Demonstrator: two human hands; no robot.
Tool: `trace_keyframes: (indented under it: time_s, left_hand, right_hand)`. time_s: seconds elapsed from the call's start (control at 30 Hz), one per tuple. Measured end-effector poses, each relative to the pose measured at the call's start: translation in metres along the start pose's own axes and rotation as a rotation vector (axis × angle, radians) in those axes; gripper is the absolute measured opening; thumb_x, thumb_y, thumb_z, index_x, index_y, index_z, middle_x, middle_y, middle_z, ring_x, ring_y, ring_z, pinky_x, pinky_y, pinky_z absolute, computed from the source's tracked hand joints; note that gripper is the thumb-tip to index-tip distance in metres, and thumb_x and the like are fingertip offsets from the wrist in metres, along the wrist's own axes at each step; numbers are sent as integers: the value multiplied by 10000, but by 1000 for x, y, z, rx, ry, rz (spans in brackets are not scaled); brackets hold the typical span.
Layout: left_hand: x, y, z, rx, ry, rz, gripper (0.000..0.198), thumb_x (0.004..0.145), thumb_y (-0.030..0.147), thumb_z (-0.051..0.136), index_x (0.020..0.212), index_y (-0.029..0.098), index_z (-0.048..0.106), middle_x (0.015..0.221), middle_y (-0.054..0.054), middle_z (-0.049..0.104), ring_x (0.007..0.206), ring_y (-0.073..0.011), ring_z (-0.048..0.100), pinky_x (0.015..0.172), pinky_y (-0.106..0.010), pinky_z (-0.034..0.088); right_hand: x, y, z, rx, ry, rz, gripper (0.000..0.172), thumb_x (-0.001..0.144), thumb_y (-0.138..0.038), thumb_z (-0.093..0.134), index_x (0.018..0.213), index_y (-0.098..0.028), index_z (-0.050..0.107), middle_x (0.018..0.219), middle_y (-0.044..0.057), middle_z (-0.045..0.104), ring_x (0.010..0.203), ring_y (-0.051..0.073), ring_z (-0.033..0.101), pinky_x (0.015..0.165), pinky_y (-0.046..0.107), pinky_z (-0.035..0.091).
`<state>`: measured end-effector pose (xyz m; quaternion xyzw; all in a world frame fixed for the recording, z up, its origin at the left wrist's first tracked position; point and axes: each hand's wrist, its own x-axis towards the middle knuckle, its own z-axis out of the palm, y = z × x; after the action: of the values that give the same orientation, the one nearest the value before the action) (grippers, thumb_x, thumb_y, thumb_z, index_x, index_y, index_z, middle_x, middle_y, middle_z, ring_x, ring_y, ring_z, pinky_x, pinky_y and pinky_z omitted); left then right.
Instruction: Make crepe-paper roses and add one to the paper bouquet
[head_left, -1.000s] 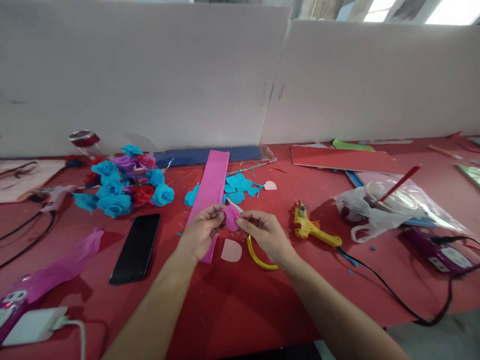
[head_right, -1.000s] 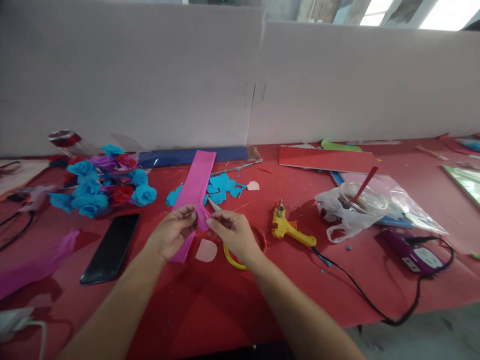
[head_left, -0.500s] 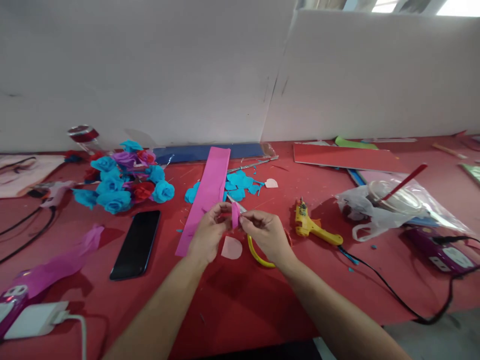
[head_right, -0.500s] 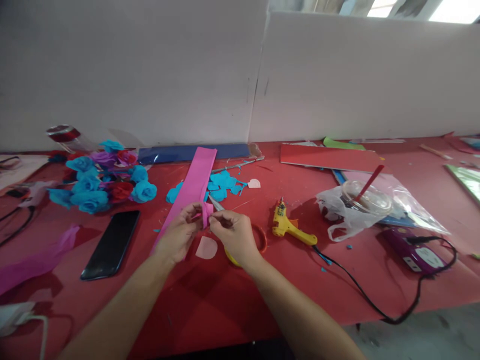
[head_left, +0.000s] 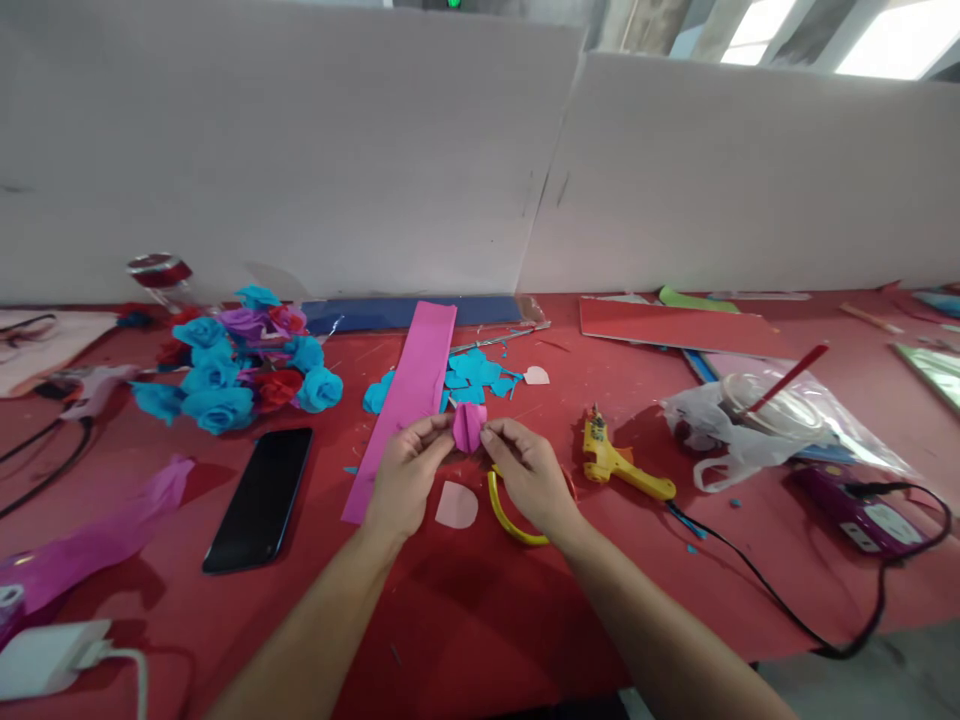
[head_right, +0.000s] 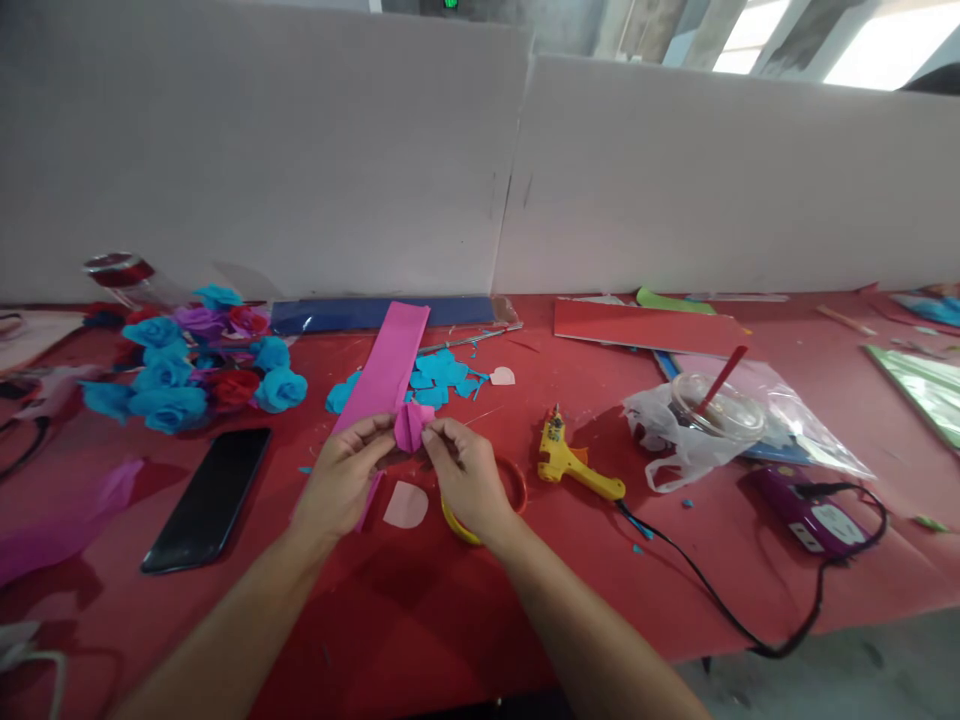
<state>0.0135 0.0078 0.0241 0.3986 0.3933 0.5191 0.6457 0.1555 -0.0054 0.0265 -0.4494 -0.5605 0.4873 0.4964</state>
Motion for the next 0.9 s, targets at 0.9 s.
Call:
trace_keyframes:
  time_s: [0.9]
  left_hand:
    - [5,-5,-3,-146,42,-119,151,705,254,713,817,153,700,769,-36,720,696,-151,670,708,-288,535]
  right_hand:
    - [0,5,0,-62,43,9,190,773,-201,484,844,-176,658,731,9,634,625,120,551,601,242,445]
